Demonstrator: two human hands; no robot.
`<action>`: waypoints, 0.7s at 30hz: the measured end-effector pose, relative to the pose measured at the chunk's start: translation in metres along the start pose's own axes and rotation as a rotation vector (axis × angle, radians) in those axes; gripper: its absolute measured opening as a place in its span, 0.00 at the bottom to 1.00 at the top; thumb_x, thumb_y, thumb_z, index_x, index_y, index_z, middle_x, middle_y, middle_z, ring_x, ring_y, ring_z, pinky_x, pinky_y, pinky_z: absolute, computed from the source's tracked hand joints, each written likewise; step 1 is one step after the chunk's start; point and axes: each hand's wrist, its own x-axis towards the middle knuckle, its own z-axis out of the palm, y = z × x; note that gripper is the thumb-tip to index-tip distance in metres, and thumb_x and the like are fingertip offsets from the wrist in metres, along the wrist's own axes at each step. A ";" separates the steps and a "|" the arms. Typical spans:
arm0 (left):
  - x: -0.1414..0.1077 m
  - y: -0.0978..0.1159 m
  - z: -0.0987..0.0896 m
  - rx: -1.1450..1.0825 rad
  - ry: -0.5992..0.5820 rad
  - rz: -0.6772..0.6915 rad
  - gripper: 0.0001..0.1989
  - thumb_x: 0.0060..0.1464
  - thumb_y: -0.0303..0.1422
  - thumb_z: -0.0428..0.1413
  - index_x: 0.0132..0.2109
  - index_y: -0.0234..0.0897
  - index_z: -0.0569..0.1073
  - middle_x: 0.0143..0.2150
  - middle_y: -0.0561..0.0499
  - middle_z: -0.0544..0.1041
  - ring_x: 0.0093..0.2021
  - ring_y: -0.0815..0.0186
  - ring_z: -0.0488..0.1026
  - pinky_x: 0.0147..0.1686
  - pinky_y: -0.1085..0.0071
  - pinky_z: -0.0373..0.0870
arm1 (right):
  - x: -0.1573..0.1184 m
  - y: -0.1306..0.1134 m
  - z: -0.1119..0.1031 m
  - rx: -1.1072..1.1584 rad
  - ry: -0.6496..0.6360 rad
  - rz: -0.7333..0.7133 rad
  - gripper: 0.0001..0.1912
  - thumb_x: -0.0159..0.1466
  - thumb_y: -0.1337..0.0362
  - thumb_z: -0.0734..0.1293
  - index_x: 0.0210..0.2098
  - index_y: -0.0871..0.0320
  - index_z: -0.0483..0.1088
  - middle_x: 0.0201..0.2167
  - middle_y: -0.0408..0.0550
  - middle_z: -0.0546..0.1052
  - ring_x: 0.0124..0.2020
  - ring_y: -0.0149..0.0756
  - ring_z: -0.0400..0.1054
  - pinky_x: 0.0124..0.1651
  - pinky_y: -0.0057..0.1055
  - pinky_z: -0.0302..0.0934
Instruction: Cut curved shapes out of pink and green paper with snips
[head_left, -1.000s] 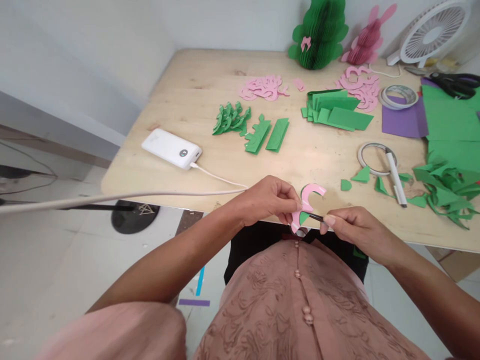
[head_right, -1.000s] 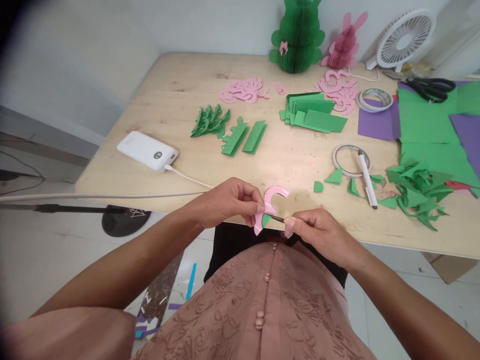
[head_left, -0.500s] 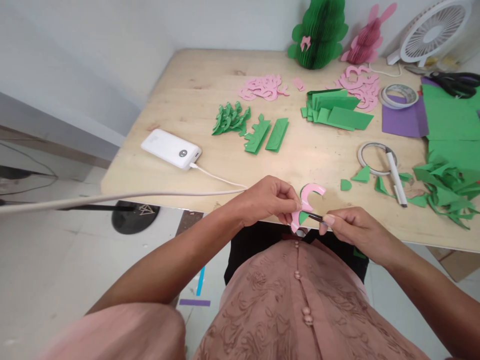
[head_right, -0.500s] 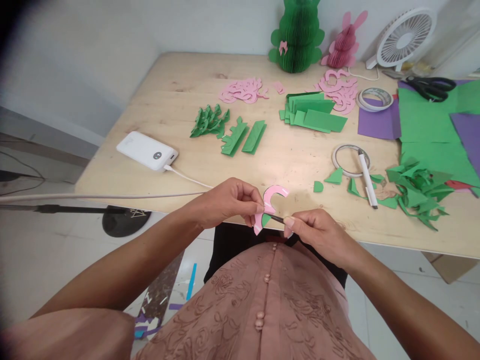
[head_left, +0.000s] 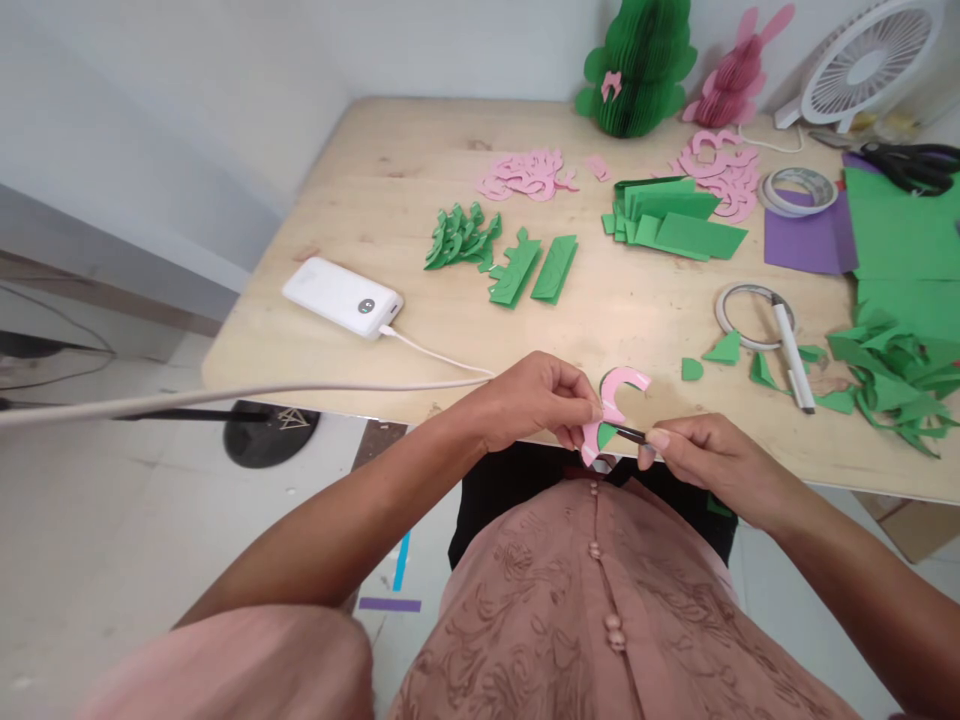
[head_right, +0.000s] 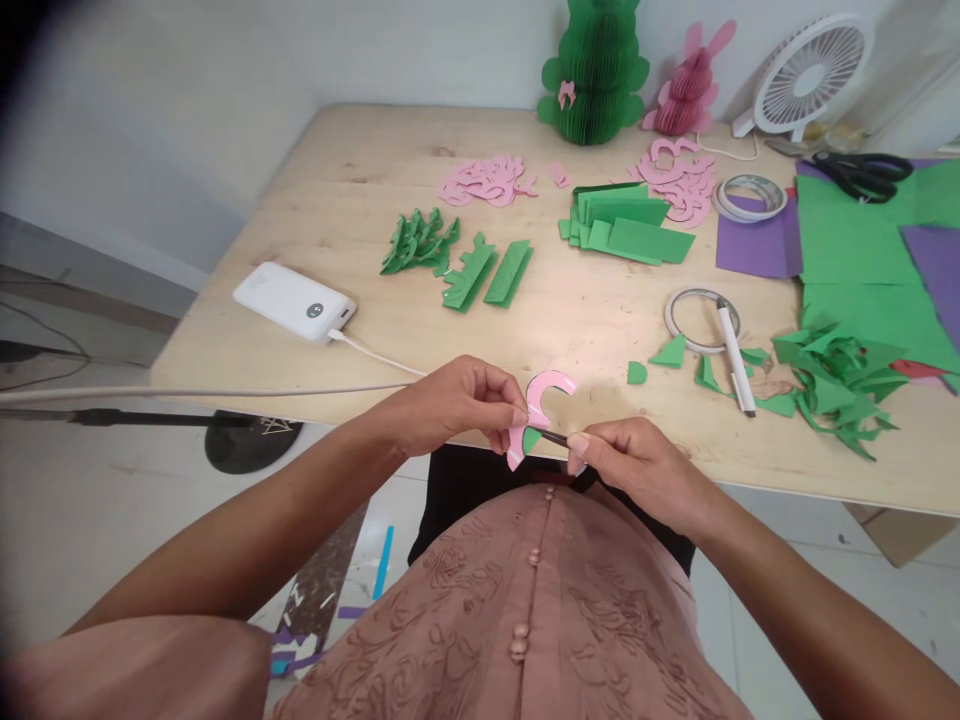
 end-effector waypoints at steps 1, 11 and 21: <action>0.000 0.000 0.000 -0.002 0.000 0.001 0.03 0.48 0.24 0.57 0.27 0.30 0.73 0.21 0.51 0.76 0.23 0.72 0.73 0.28 0.76 0.70 | 0.000 0.000 0.000 0.003 0.001 0.002 0.25 0.64 0.46 0.60 0.27 0.61 0.73 0.15 0.34 0.47 0.17 0.24 0.40 0.19 0.27 0.33; 0.001 -0.001 -0.001 -0.018 -0.003 0.011 0.03 0.47 0.25 0.58 0.27 0.30 0.73 0.21 0.51 0.76 0.23 0.72 0.74 0.29 0.75 0.70 | 0.000 -0.002 0.001 -0.022 0.017 -0.004 0.25 0.63 0.46 0.60 0.27 0.61 0.73 0.15 0.34 0.47 0.17 0.24 0.39 0.19 0.26 0.33; 0.000 -0.001 -0.002 -0.003 -0.014 0.004 0.03 0.48 0.25 0.57 0.27 0.30 0.73 0.21 0.51 0.76 0.23 0.72 0.73 0.28 0.75 0.70 | 0.000 -0.001 0.000 -0.080 0.027 -0.025 0.25 0.63 0.46 0.59 0.27 0.61 0.74 0.15 0.35 0.48 0.17 0.24 0.40 0.19 0.26 0.34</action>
